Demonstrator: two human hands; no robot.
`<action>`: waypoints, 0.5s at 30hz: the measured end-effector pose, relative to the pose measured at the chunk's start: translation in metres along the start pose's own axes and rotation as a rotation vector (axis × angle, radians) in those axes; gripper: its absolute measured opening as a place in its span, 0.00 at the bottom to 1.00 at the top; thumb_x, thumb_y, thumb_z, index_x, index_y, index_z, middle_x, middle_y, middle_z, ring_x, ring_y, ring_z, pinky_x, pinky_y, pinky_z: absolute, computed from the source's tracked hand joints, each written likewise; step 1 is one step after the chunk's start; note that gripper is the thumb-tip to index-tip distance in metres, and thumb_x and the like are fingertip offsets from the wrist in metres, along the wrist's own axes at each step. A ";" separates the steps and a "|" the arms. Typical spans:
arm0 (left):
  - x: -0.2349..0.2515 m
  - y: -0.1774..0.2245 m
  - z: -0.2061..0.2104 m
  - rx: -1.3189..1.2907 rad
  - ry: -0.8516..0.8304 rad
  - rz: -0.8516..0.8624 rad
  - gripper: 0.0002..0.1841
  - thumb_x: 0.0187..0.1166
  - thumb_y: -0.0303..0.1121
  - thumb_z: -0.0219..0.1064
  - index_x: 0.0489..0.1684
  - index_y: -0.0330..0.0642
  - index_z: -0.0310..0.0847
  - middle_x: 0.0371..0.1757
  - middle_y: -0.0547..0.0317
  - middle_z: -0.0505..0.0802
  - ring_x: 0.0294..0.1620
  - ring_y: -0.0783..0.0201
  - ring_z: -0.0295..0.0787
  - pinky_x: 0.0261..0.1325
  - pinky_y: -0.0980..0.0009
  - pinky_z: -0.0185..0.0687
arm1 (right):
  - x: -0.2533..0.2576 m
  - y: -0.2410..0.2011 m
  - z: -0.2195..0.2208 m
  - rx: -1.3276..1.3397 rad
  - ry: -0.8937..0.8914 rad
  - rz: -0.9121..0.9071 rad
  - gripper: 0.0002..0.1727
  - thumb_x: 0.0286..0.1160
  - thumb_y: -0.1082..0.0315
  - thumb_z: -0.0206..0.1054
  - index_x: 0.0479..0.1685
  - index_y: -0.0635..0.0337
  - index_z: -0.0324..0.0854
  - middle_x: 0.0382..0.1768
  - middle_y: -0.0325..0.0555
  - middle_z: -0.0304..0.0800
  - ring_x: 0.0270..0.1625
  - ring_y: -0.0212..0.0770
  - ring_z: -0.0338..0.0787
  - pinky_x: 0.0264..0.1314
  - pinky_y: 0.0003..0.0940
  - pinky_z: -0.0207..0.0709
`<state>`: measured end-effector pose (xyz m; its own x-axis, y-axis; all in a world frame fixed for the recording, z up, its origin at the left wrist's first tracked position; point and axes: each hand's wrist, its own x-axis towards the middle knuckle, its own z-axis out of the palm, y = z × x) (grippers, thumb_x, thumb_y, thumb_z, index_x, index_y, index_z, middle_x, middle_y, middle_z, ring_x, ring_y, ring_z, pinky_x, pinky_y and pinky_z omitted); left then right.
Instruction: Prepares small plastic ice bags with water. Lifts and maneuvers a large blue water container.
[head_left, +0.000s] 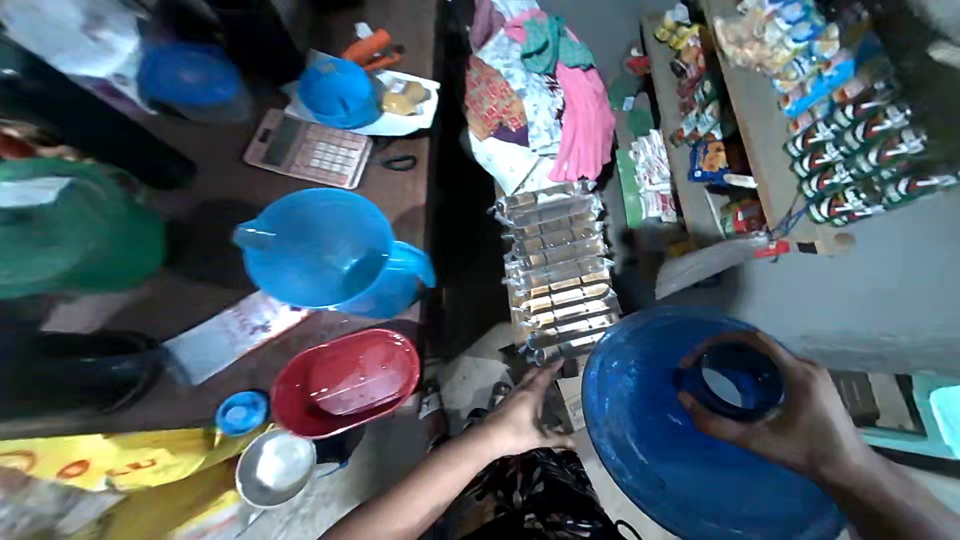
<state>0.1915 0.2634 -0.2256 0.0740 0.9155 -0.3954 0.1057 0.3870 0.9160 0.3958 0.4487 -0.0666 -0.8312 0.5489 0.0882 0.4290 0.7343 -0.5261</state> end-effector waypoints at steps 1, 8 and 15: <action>0.000 0.001 -0.002 -0.034 -0.012 0.053 0.64 0.56 0.35 0.90 0.96 0.46 0.43 0.90 0.40 0.63 0.79 0.50 0.77 0.73 0.58 0.82 | 0.017 -0.022 0.000 -0.039 -0.053 -0.017 0.36 0.52 0.44 0.79 0.57 0.61 0.83 0.45 0.45 0.95 0.50 0.28 0.93 0.53 0.27 0.86; -0.028 0.000 -0.024 -0.522 0.054 0.526 0.55 0.50 0.22 0.87 0.82 0.18 0.53 0.69 0.43 0.86 0.70 0.71 0.83 0.76 0.73 0.77 | 0.137 -0.163 0.005 -0.291 -0.343 -0.031 0.36 0.44 0.44 0.81 0.57 0.53 0.83 0.39 0.40 0.91 0.43 0.34 0.91 0.45 0.40 0.85; -0.045 0.005 -0.037 -0.946 0.033 0.697 0.54 0.47 0.20 0.87 0.79 0.24 0.53 0.67 0.57 0.87 0.67 0.75 0.84 0.72 0.75 0.79 | 0.215 -0.243 0.047 -0.427 -0.584 0.023 0.27 0.43 0.54 0.89 0.45 0.48 0.84 0.29 0.35 0.89 0.33 0.33 0.90 0.35 0.39 0.85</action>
<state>0.1524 0.2285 -0.2011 -0.2025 0.9585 0.2007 -0.7272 -0.2845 0.6248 0.0960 0.3699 0.0402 -0.8223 0.3507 -0.4483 0.4503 0.8825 -0.1357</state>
